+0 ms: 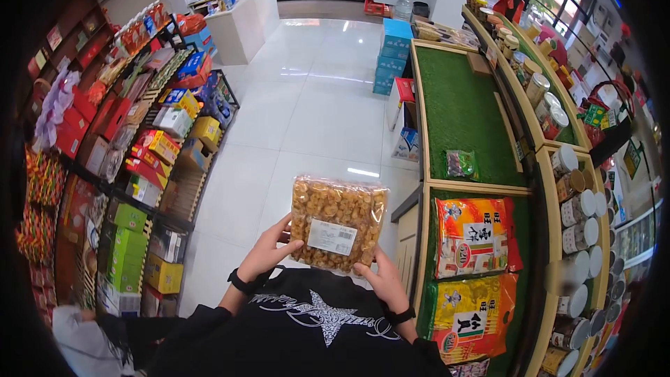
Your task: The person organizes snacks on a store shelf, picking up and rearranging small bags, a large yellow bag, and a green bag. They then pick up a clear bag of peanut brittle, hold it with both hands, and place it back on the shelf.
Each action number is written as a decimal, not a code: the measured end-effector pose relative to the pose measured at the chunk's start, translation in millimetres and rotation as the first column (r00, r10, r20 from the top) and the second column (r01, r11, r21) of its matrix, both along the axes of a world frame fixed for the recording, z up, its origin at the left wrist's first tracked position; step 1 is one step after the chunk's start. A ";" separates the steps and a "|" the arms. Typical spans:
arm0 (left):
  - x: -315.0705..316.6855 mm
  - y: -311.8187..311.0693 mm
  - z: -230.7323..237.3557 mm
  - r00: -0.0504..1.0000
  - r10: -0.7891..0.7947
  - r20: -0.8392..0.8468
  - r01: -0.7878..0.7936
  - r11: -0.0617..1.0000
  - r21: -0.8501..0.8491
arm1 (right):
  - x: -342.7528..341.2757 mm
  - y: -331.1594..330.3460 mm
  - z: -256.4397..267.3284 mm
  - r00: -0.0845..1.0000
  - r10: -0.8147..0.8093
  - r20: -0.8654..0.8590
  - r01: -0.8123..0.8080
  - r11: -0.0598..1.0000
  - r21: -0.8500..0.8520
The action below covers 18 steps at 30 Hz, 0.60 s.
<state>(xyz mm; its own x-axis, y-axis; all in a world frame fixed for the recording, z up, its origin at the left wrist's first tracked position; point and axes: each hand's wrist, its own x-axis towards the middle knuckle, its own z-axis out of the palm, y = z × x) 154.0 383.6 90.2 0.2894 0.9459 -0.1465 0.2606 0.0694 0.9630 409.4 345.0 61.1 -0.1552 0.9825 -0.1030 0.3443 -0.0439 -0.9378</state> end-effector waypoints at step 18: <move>-5.8 146.4 -43.1 1.000 0.008 -0.017 -0.010 0.992 -0.123 | -3.5 155.4 -15.2 0.997 -0.007 0.073 0.010 0.999 -0.039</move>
<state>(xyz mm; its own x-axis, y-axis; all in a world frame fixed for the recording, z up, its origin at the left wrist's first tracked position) 148.1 530.0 47.1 0.2771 0.9230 -0.2671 0.2752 0.1901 0.9424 405.9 500.4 45.8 -0.1374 0.9788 -0.1519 0.4107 -0.0833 -0.9080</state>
